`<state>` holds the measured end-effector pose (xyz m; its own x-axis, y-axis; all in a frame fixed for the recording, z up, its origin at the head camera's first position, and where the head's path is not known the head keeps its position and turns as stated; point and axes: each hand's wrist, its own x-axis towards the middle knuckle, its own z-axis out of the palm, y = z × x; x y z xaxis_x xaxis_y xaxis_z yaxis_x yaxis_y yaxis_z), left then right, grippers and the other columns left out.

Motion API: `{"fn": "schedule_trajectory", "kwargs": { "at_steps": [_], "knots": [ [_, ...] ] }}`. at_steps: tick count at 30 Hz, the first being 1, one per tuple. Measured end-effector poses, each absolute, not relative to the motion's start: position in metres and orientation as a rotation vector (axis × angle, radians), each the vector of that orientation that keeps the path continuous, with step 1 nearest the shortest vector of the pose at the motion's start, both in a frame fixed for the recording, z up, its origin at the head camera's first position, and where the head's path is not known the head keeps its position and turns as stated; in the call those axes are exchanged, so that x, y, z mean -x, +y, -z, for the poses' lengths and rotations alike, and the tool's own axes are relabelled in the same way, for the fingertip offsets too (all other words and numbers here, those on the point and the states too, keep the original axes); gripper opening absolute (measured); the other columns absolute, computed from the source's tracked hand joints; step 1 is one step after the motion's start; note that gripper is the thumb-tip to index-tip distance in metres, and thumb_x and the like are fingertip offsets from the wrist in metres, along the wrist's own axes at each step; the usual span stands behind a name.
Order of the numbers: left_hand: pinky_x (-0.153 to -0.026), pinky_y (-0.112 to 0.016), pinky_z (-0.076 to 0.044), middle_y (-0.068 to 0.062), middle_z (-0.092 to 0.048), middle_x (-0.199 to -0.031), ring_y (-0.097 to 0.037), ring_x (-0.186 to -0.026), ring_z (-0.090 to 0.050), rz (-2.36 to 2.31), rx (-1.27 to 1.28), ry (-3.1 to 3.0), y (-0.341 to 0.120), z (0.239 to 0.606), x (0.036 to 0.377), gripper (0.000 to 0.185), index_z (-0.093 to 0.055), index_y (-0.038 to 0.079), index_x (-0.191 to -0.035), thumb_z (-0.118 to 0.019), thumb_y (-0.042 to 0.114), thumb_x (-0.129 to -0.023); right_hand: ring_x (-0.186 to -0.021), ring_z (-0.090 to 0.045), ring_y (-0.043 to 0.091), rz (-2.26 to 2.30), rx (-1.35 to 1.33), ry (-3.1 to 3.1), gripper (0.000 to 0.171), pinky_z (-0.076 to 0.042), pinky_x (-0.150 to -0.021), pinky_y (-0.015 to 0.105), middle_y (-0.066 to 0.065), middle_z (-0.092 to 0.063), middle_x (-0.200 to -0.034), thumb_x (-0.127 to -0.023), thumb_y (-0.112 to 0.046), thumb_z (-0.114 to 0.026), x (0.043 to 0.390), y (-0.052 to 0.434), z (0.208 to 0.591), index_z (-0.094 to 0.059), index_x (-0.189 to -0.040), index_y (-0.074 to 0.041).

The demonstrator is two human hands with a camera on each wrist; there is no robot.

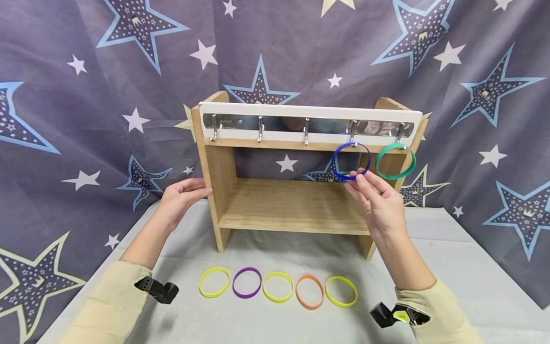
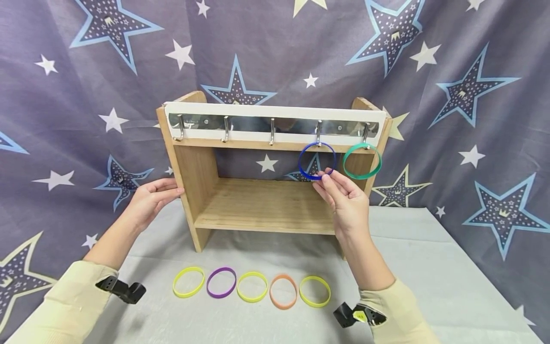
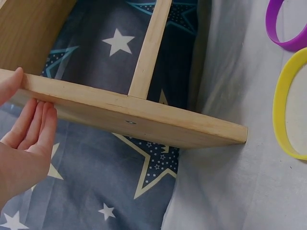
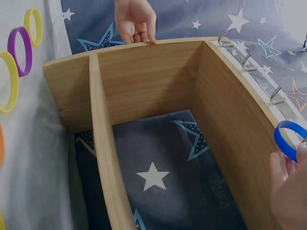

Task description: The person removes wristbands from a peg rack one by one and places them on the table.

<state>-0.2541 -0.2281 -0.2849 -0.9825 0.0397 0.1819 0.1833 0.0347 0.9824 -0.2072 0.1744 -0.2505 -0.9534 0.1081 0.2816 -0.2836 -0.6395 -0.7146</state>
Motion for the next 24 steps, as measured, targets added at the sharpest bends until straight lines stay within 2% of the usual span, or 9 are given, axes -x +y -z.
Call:
{"fn": "schedule_trajectory", "kwargs": {
  "at_steps": [6, 15, 24],
  "knots": [
    [-0.085, -0.007, -0.049, 0.019, -0.069, -0.089, 0.006, -0.091, -0.064, 2.087, 0.241, -2.192, -0.228, 0.285, 0.255, 0.019, -0.064, 0.013, -0.106, -0.068, 0.012, -0.088, -0.078, -0.073, 0.017, -2.657, -0.315, -1.156, 0.019, -0.060, -0.082, 0.030, 0.007, -0.074, -0.085, -0.087, 0.008, -0.061, 0.206, 0.172, 0.247, -0.075, -0.084, -0.004],
    [-0.086, -0.007, -0.049, 0.019, -0.069, -0.089, 0.005, -0.091, -0.064, 2.082, 0.236, -2.199, -0.229, 0.286, 0.255, 0.025, -0.062, 0.009, -0.111, -0.069, 0.013, -0.088, -0.079, -0.074, 0.017, -2.675, -0.355, -1.112, 0.018, -0.060, -0.082, 0.030, 0.008, -0.074, -0.086, -0.087, 0.008, -0.062, 0.200, 0.168, 0.241, -0.075, -0.085, -0.003],
    [-0.085, -0.006, -0.049, 0.019, -0.069, -0.090, 0.006, -0.091, -0.064, 2.093, 0.223, -2.205, -0.229, 0.287, 0.257, 0.017, -0.062, 0.017, -0.103, -0.069, 0.013, -0.088, -0.082, -0.074, 0.019, -2.692, -0.454, -1.074, 0.018, -0.060, -0.083, 0.031, 0.009, -0.074, -0.087, -0.088, 0.009, -0.060, 0.193, 0.168, 0.239, -0.075, -0.088, 0.000]
  ]
}}
